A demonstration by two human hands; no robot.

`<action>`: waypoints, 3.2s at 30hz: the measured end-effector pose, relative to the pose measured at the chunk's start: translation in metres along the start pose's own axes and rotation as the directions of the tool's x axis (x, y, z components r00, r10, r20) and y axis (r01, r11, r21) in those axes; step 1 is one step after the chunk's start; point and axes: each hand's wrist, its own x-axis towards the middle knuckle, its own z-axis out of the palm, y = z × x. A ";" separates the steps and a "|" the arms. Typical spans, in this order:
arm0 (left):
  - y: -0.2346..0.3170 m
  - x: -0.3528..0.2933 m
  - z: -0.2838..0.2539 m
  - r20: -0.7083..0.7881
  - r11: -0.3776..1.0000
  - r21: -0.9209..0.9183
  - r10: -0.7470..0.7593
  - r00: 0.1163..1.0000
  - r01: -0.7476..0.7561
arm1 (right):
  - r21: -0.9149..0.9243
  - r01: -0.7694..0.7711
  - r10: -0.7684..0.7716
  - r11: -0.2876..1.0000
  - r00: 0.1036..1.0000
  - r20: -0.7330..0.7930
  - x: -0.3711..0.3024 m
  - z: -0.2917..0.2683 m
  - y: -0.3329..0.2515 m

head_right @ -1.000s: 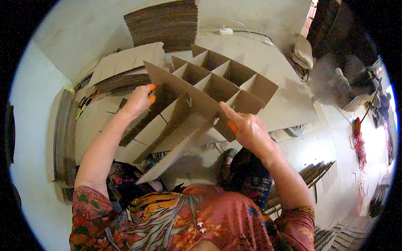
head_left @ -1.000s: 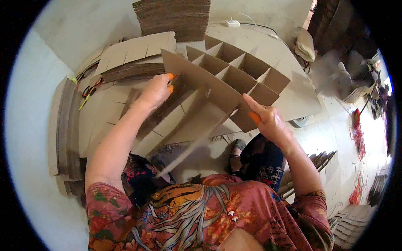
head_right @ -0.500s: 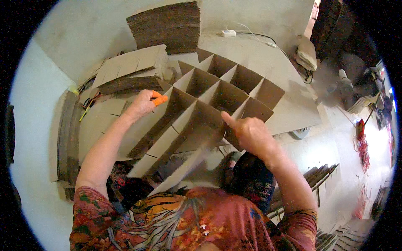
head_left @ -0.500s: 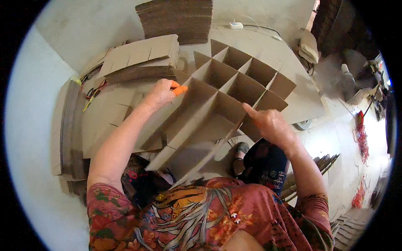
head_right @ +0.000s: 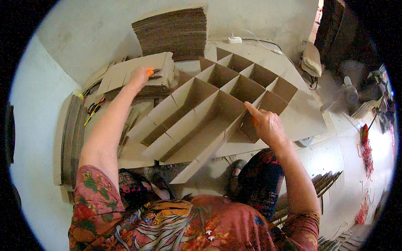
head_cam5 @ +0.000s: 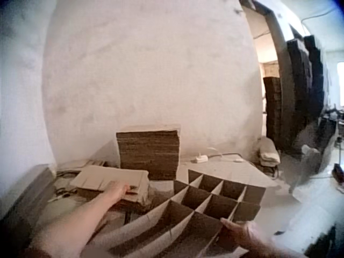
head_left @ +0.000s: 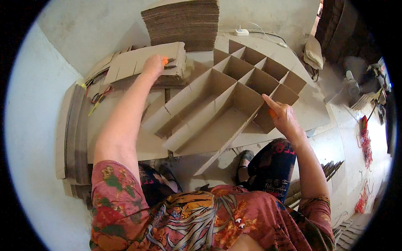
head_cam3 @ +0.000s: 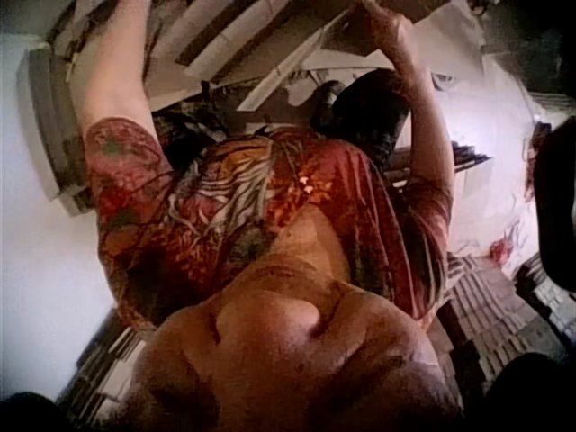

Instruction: The person assembles a cardboard egg-crate divider by inserting smaller pre-cut cardboard pieces into slots on a larger base. The person repeats this process with multiple units, stacking the completed dividers on the floor.

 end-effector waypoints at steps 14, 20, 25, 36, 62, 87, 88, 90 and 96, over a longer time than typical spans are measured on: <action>-0.009 -0.032 -0.052 -0.223 0.842 -0.539 -0.122 0.967 -0.018 | 0.606 0.071 0.097 0.792 0.966 -0.241 0.018 -0.016 -0.087; 0.125 -0.142 -0.044 -0.437 0.644 -0.371 0.515 0.737 -0.670 | 0.981 -0.168 0.312 -0.096 0.931 0.190 0.026 -0.018 -0.094; 0.158 -0.184 -0.036 -0.250 0.405 -0.810 0.416 0.875 -0.424 | 0.992 -0.090 0.543 0.083 0.839 0.030 0.014 -0.032 -0.091; 0.062 -0.085 -0.028 -0.058 0.536 -0.843 -0.010 0.998 -0.044 | 0.565 -0.199 0.386 0.801 0.892 -0.233 -0.049 -0.020 -0.082; 0.141 -0.200 -0.025 0.028 0.921 -0.332 0.228 0.973 -0.206 | 0.403 -0.296 0.318 0.866 0.948 0.014 -0.066 0.011 -0.057; 0.066 -0.163 -0.022 -0.553 0.844 -0.147 0.362 0.750 -0.516 | 0.892 -0.183 0.383 0.414 0.924 0.012 -0.022 0.008 -0.105; 0.086 -0.188 -0.021 -0.544 0.778 -0.176 0.434 0.718 -0.603 | 0.960 -0.240 0.373 0.146 0.912 0.172 -0.016 0.008 -0.110; 0.118 -0.241 -0.025 -0.477 0.649 -0.255 0.560 0.677 -0.717 | 0.921 -0.257 0.226 -0.292 0.917 0.328 -0.011 0.012 -0.118; 0.113 -0.327 0.006 -0.446 0.706 -0.505 0.279 0.850 -0.496 | 0.873 -0.120 0.465 0.472 0.876 -0.130 -0.035 -0.002 -0.113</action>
